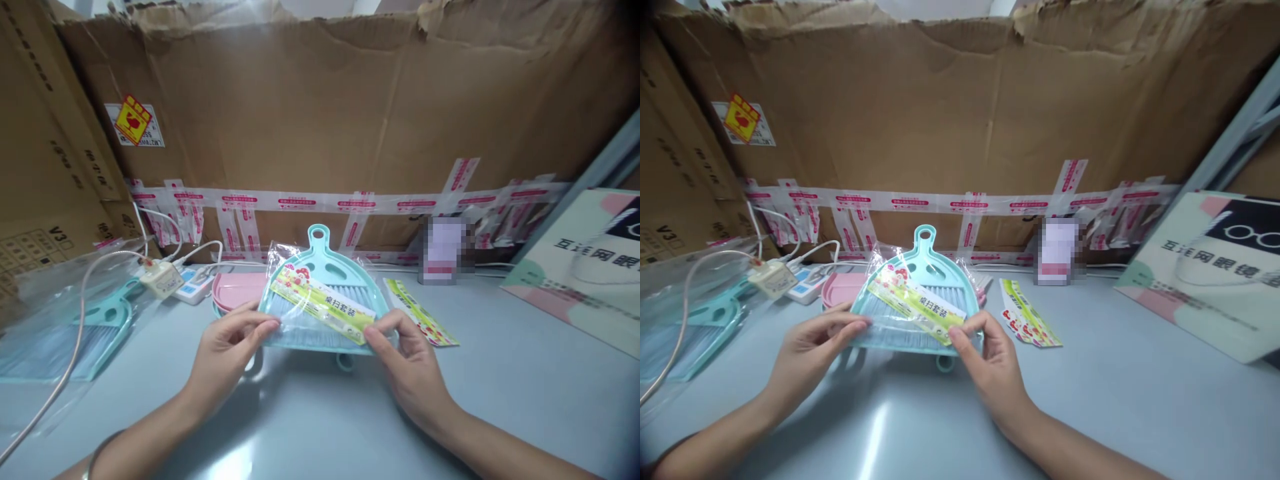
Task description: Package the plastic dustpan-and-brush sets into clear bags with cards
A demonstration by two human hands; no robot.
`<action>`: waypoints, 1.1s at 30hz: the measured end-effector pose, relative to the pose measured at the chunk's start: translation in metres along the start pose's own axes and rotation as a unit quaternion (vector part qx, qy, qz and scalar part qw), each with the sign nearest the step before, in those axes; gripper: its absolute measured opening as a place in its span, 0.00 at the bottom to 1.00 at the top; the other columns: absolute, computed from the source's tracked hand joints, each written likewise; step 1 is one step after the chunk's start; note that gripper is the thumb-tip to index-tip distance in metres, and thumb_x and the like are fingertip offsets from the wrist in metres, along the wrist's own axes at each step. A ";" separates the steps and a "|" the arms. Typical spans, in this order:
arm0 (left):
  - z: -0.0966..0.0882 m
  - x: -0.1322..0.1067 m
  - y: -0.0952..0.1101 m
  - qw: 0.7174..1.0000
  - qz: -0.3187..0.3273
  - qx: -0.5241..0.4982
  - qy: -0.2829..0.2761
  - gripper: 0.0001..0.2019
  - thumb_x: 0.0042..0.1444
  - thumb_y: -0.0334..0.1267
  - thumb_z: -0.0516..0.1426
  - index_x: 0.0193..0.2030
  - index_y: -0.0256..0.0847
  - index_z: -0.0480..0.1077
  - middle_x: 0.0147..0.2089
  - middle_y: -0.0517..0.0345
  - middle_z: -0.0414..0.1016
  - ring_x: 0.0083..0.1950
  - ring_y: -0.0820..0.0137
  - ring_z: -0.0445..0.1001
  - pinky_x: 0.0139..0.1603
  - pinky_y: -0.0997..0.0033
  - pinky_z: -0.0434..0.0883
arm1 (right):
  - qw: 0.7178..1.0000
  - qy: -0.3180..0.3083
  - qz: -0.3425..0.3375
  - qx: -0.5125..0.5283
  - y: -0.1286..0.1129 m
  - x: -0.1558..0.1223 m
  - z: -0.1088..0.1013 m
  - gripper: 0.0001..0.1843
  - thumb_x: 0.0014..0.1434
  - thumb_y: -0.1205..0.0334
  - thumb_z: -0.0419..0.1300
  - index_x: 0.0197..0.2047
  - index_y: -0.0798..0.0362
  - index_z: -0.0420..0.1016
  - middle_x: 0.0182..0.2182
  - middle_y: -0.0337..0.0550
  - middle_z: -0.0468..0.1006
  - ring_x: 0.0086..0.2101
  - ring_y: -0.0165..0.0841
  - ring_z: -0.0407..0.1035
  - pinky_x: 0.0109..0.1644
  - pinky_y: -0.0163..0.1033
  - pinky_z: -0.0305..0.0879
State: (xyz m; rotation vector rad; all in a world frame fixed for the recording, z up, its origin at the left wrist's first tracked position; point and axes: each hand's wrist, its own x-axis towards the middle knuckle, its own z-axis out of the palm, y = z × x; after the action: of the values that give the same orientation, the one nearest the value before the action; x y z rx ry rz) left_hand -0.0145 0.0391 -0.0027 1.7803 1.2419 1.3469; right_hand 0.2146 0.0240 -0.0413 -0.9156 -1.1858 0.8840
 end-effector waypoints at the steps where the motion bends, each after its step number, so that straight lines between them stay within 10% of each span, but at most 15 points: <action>1: 0.002 -0.001 -0.001 1.000 -0.016 -0.005 0.006 0.05 0.51 0.39 0.59 0.29 0.41 0.74 0.31 0.57 0.75 0.28 0.73 0.72 0.24 0.77 0.66 | 1.000 0.000 0.016 0.022 -0.001 0.000 0.001 0.09 0.52 0.56 0.63 0.31 0.48 0.66 0.27 0.34 0.69 0.30 0.28 0.64 0.34 0.34 0.62; 8: 0.007 -0.001 -0.005 0.979 -0.115 -0.166 -0.027 0.32 0.48 0.38 0.62 0.54 0.48 0.47 0.42 0.58 0.71 0.28 0.75 0.74 0.28 0.74 0.72 | 0.983 0.000 0.124 0.138 -0.013 0.006 0.004 0.44 0.47 0.61 0.67 0.61 0.36 0.47 0.47 0.40 0.73 0.45 0.37 0.70 0.45 0.42 0.68; 15: 0.001 0.008 -0.001 0.966 -0.158 -0.165 -0.123 0.22 0.47 0.40 0.61 0.49 0.37 0.65 0.51 0.46 0.71 0.51 0.63 0.71 0.51 0.65 0.68 | 0.953 -0.077 0.239 0.172 -0.014 0.015 0.003 0.29 0.40 0.60 0.70 0.47 0.50 0.69 0.41 0.44 0.78 0.42 0.41 0.72 0.41 0.42 0.70; 33: 0.002 0.005 -0.006 0.966 -0.151 -0.119 -0.174 0.22 0.50 0.42 0.59 0.51 0.38 0.62 0.50 0.46 0.69 0.37 0.68 0.74 0.40 0.63 0.73 | 0.970 -0.041 0.218 0.101 -0.019 0.029 -0.004 0.25 0.43 0.55 0.68 0.45 0.49 0.72 0.37 0.42 0.80 0.33 0.36 0.74 0.30 0.37 0.70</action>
State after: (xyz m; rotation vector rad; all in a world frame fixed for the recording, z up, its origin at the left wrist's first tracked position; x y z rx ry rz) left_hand -0.0141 0.0461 -0.0065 1.5071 1.0573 0.9196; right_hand 0.2243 0.0435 -0.0138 -0.9947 -0.9541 1.3818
